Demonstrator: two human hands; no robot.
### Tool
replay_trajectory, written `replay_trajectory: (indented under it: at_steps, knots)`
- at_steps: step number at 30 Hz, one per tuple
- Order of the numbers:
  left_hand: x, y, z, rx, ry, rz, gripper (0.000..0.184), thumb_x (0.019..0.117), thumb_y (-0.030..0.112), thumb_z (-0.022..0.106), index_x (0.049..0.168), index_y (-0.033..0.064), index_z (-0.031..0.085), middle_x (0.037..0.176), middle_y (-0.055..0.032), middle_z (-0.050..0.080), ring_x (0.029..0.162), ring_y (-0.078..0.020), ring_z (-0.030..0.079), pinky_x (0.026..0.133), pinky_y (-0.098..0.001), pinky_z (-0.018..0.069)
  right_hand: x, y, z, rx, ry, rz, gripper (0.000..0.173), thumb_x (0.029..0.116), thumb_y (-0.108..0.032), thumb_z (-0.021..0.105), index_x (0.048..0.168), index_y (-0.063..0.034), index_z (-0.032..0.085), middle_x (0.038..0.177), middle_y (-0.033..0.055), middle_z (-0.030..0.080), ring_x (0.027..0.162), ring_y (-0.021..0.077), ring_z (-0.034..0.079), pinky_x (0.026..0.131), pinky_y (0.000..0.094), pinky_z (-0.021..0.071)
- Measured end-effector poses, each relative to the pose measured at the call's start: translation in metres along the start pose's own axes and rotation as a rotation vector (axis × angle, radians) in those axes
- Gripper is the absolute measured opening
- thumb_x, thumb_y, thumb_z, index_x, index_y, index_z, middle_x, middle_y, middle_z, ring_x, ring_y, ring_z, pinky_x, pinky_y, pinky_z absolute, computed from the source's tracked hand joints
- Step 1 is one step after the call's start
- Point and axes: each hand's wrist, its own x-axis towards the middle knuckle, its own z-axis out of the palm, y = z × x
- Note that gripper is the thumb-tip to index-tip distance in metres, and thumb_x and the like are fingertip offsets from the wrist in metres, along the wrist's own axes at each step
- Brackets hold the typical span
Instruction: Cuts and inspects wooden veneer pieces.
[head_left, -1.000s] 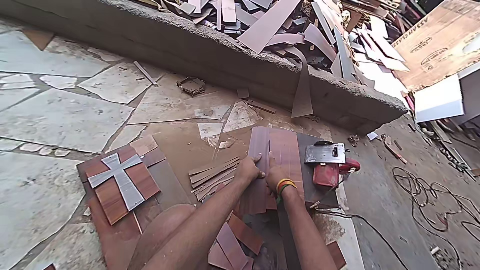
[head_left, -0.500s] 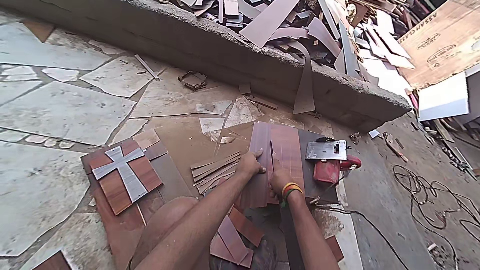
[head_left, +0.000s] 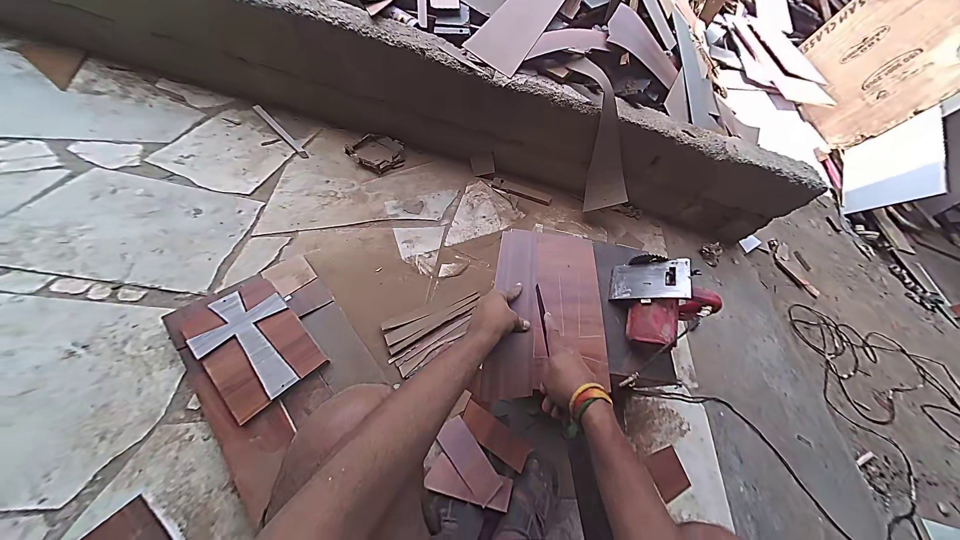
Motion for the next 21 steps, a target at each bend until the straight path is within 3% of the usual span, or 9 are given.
replay_trajectory:
  at_steps: [4, 8, 14, 21]
  knots:
    - [-0.003, 0.001, 0.000, -0.010, 0.004, 0.000, 0.091, 0.0732, 0.032, 0.089, 0.154, 0.0432, 0.048, 0.147, -0.0067, 0.059, 0.131, -0.0273, 0.060, 0.105, -0.0538, 0.0519, -0.005, 0.004, 0.012, -0.050, 0.000, 0.008, 0.084, 0.1048, -0.012, 0.041, 0.164, -0.0353, -0.014, 0.094, 0.0135, 0.068, 0.061, 0.0220, 0.069, 0.059, 0.0394, 0.0602]
    - [-0.002, 0.002, -0.001, -0.016, 0.009, 0.001, 0.090, 0.0737, 0.031, 0.089, 0.154, 0.0428, 0.049, 0.148, -0.0050, 0.059, 0.132, -0.0269, 0.060, 0.106, -0.0537, 0.0515, -0.010, 0.011, 0.021, -0.051, 0.012, -0.030, 0.091, 0.1021, -0.007, 0.044, 0.162, -0.0353, -0.018, 0.093, 0.0144, 0.067, 0.060, 0.0225, 0.069, 0.060, 0.0406, 0.0611]
    - [-0.003, 0.001, -0.001, -0.009, 0.005, 0.011, 0.088, 0.0756, 0.033, 0.088, 0.154, 0.0411, 0.048, 0.147, -0.0062, 0.060, 0.132, -0.0274, 0.060, 0.106, -0.0542, 0.0506, -0.020, 0.025, 0.035, -0.031, -0.006, -0.037, 0.082, 0.1064, -0.012, 0.038, 0.163, -0.0360, -0.017, 0.091, 0.0135, 0.067, 0.060, 0.0216, 0.069, 0.060, 0.0396, 0.0608]
    - [-0.006, 0.004, -0.003, -0.009, 0.009, 0.001, 0.088, 0.0753, 0.033, 0.088, 0.154, 0.0413, 0.049, 0.145, -0.0066, 0.061, 0.130, -0.0272, 0.061, 0.105, -0.0537, 0.0513, -0.031, 0.040, 0.051, -0.035, 0.016, -0.053, 0.082, 0.1073, -0.013, 0.040, 0.163, -0.0354, -0.017, 0.092, 0.0153, 0.068, 0.065, 0.0255, 0.071, 0.065, 0.0452, 0.0619]
